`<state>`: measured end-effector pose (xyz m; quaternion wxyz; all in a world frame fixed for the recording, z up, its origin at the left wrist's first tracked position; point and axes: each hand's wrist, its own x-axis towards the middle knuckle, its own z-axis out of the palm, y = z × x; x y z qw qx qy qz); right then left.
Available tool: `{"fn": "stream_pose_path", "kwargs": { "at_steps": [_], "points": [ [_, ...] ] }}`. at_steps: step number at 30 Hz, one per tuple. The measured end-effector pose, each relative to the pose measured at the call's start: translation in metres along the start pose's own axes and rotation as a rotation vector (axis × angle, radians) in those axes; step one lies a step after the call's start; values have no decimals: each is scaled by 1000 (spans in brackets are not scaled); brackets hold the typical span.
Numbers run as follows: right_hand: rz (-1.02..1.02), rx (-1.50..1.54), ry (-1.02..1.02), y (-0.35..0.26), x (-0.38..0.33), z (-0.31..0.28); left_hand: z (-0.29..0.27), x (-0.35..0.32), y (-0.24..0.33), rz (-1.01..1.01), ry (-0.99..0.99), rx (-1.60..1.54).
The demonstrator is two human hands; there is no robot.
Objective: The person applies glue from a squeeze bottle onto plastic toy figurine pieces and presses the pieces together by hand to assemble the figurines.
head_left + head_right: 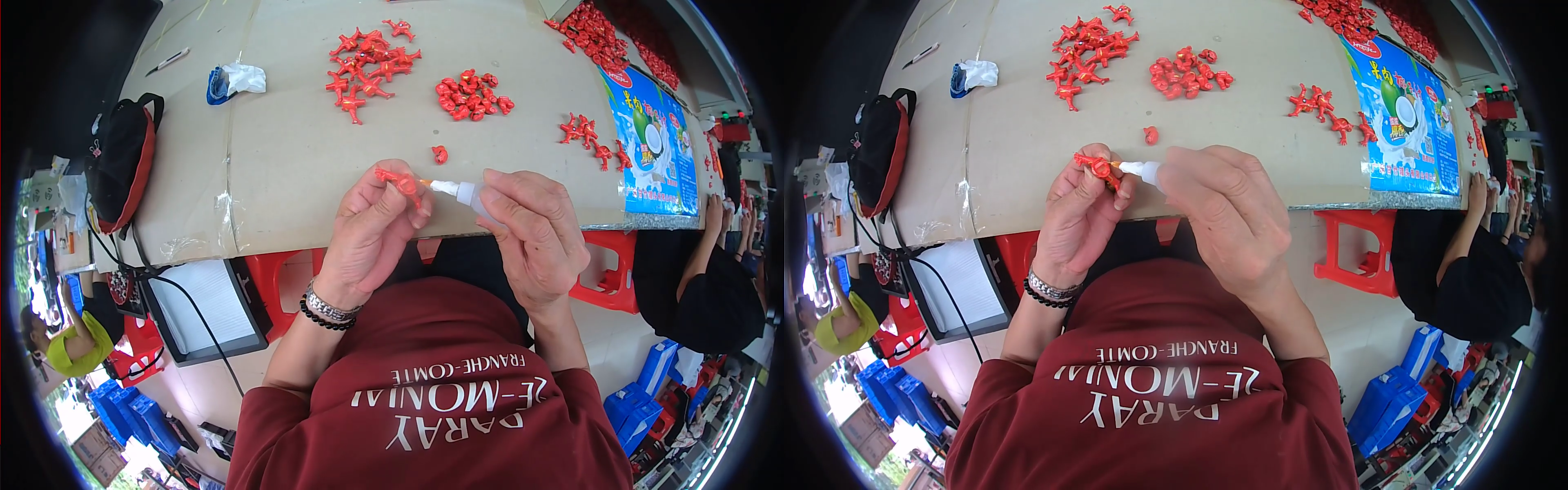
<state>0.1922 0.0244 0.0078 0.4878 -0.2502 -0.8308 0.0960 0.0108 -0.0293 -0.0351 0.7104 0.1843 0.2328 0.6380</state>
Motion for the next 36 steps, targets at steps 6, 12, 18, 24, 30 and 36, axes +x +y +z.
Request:
{"fn": "stream_pose_path", "kwargs": {
  "at_steps": [6, 12, 18, 24, 30, 36],
  "points": [
    [39, 42, -7, -6, 2, -5, 1, 1, 1, 46, 47, 14],
    [57, 67, -23, -7, 2, -5, -4, 2, 0, 46, -1, 1],
    [53, 70, -52, -6, 1, -4, -3, 1, -1, 47, -4, -4],
    [49, 64, -58, -7, 1, -4, -3, 1, 1, 48, 3, -9],
    [38, 58, -31, -4, 0, -3, -3, 2, 0, 67, 21, 7],
    [28, 24, 9, -3, 2, -2, -1, 0, 1, 104, 45, 78]
  ]
}}
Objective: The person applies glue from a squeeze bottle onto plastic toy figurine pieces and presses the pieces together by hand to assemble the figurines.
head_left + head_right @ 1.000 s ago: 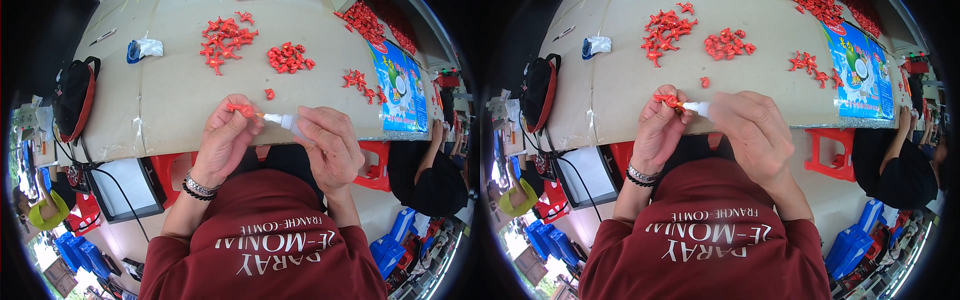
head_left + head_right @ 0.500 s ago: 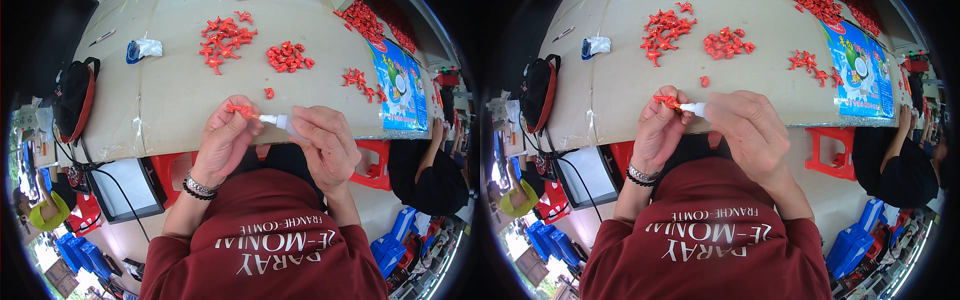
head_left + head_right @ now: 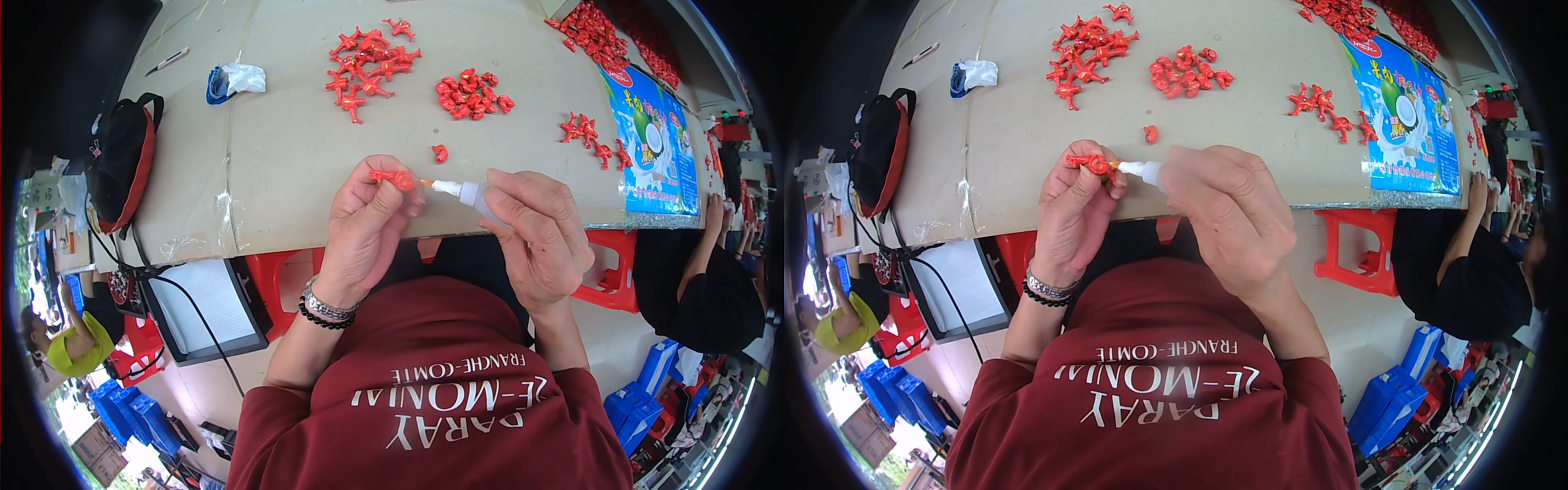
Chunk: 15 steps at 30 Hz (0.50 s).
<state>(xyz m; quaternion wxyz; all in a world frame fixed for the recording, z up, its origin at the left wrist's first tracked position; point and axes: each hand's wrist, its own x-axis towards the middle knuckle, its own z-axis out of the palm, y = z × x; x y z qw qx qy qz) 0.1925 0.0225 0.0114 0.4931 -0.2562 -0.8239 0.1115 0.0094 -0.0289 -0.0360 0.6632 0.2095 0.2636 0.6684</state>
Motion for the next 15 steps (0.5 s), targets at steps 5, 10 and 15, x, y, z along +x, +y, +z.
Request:
{"fn": "stream_pose_path", "kwargs": {
  "at_steps": [5, 10, 15],
  "points": [
    [13, -15, -47, 1, -3, -1, 2, -1, 0, -4, 40, 43],
    [-2, -27, -48, 2, -2, -1, 2, 0, 0, 5, 30, 49],
    [0, -40, -47, 1, -2, -1, 2, 0, 1, 12, 27, 52]
  ]
}}
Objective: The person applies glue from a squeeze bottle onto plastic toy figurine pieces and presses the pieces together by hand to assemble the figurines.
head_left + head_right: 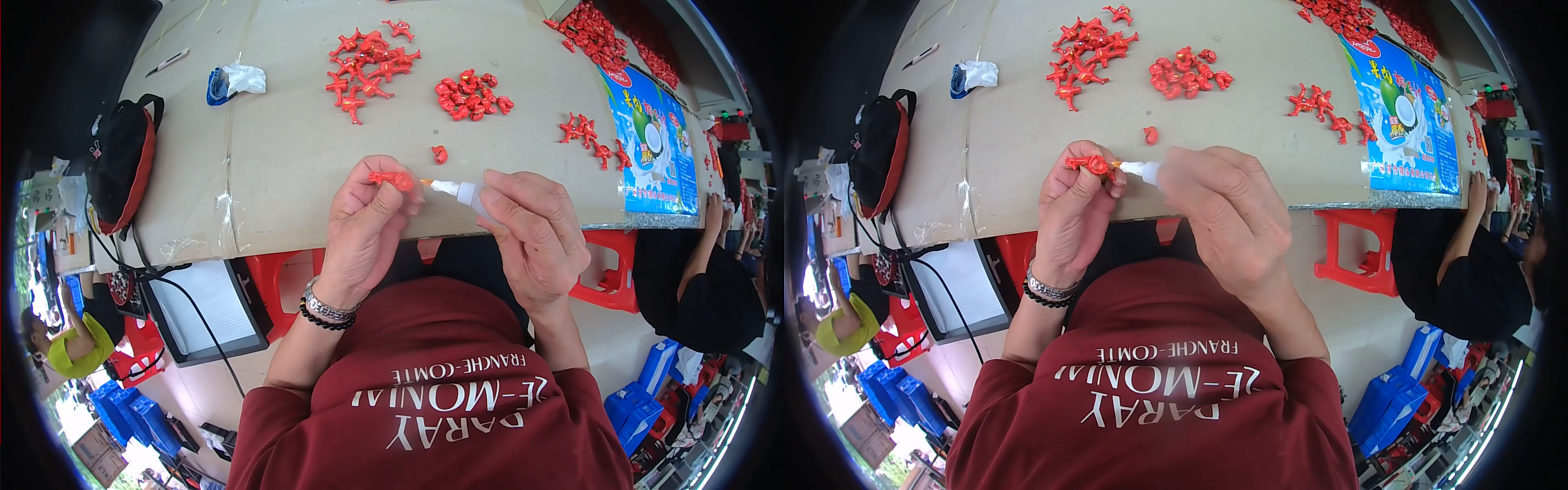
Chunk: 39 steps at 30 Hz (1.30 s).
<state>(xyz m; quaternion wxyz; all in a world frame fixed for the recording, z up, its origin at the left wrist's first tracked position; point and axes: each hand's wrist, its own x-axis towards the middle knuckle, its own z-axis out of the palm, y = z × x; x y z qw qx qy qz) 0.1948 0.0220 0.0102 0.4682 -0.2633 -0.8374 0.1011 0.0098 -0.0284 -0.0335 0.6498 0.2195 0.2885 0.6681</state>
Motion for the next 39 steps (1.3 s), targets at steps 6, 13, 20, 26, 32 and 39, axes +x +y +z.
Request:
{"fn": "stream_pose_path", "kwargs": {
  "at_steps": [6, 13, 20, 26, 32, 39],
  "points": [
    [-25, -2, 29, 0, 1, 3, -1, 1, -1, 32, -31, -2],
    [2, 6, -22, -3, 0, -1, -2, 1, -1, 58, -33, -17],
    [3, 8, -25, -5, 0, -1, -1, 1, -2, 79, -2, -22],
    [-4, 7, -36, -7, -1, -1, 0, 1, -2, 89, 9, -13],
    [-14, -2, -36, -8, -1, 0, -2, 1, -3, 100, -11, -21],
    [35, 21, -30, -7, -1, -1, -4, 1, -4, 93, -3, -28]
  ]
}}
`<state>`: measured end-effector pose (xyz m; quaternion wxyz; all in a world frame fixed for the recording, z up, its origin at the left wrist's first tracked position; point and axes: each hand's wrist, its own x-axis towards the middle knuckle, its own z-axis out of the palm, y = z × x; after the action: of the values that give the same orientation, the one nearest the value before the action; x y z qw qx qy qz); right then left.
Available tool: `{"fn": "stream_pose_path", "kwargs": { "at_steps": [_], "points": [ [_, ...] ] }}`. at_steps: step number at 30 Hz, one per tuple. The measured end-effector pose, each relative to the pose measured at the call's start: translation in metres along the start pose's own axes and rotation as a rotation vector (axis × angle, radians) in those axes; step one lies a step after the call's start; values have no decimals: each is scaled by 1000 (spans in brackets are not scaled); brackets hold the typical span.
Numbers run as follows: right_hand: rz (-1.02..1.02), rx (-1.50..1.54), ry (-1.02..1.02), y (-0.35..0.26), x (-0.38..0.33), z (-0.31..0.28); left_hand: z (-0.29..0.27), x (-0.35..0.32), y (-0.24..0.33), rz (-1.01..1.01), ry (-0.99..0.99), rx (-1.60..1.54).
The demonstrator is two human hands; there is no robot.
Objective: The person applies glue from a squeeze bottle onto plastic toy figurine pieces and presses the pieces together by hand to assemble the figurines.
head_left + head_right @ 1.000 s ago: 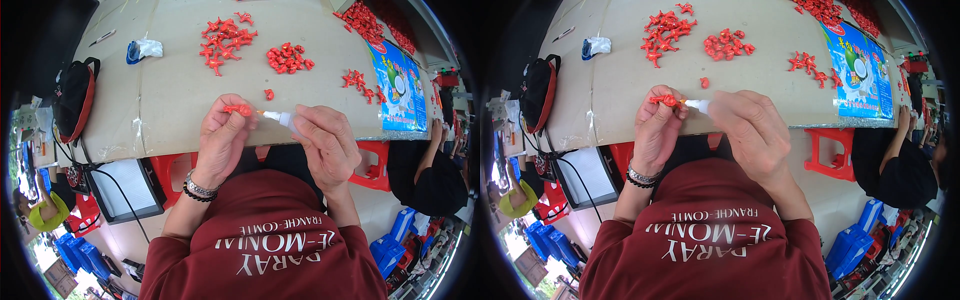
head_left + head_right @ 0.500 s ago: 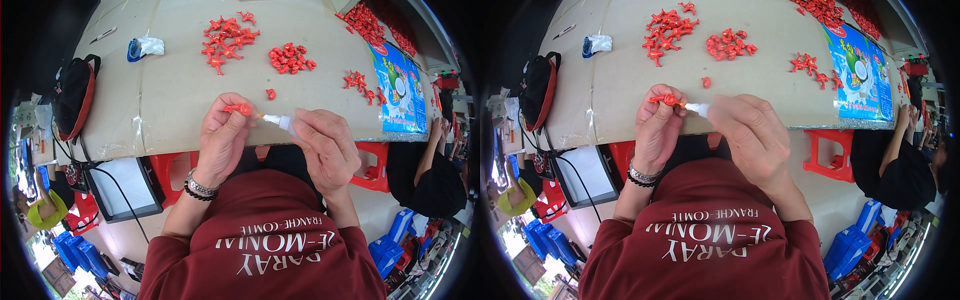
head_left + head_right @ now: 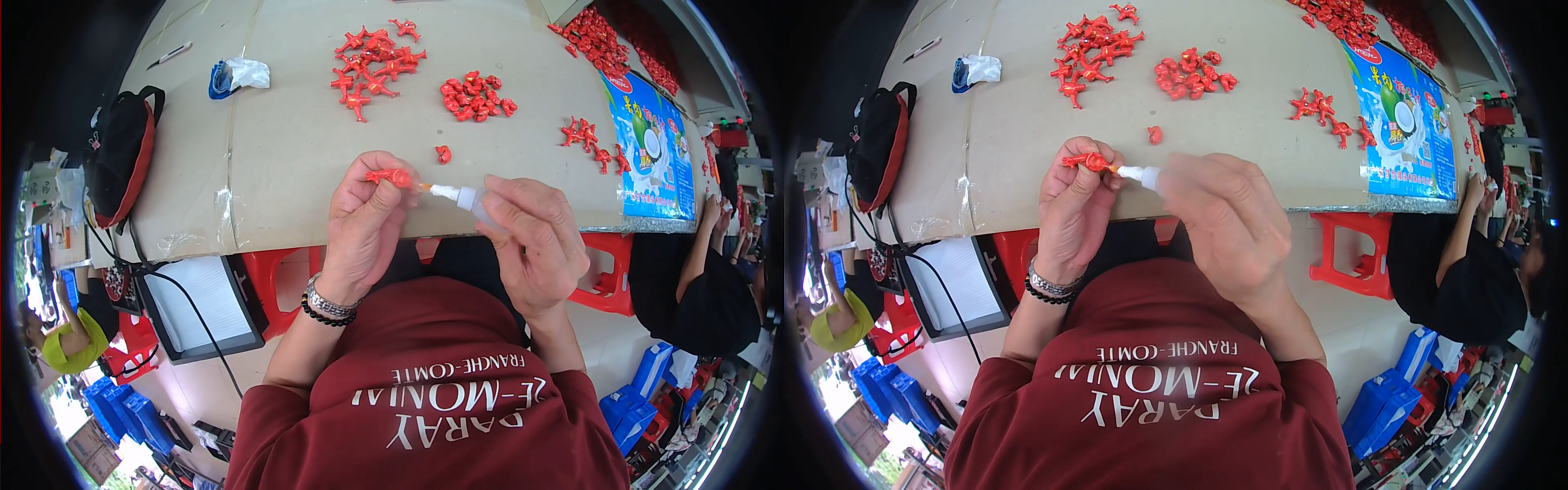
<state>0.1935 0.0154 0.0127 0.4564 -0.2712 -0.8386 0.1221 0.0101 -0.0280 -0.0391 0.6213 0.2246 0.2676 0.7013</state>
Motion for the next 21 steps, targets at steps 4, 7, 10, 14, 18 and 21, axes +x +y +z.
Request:
{"fn": "stream_pose_path", "kwargs": {
  "at_steps": [4, 7, 10, 14, 18, 21],
  "points": [
    [318, 104, 34, 6, 3, 0, -3, 0, 4, -9, 1, -44],
    [489, 192, 29, 23, 7, 6, -4, -2, 8, -19, 34, -57],
    [723, 391, -1, 37, 9, 15, -5, -4, 11, -42, 55, -92],
    [697, 301, -180, 48, 24, 26, -10, -7, 12, -75, 30, -132],
    [279, 48, -350, 47, 43, 32, -13, -11, 14, -84, 44, -163],
    [309, 35, -490, 45, 45, 38, -14, -14, 13, -73, 24, -176]
  ]
}}
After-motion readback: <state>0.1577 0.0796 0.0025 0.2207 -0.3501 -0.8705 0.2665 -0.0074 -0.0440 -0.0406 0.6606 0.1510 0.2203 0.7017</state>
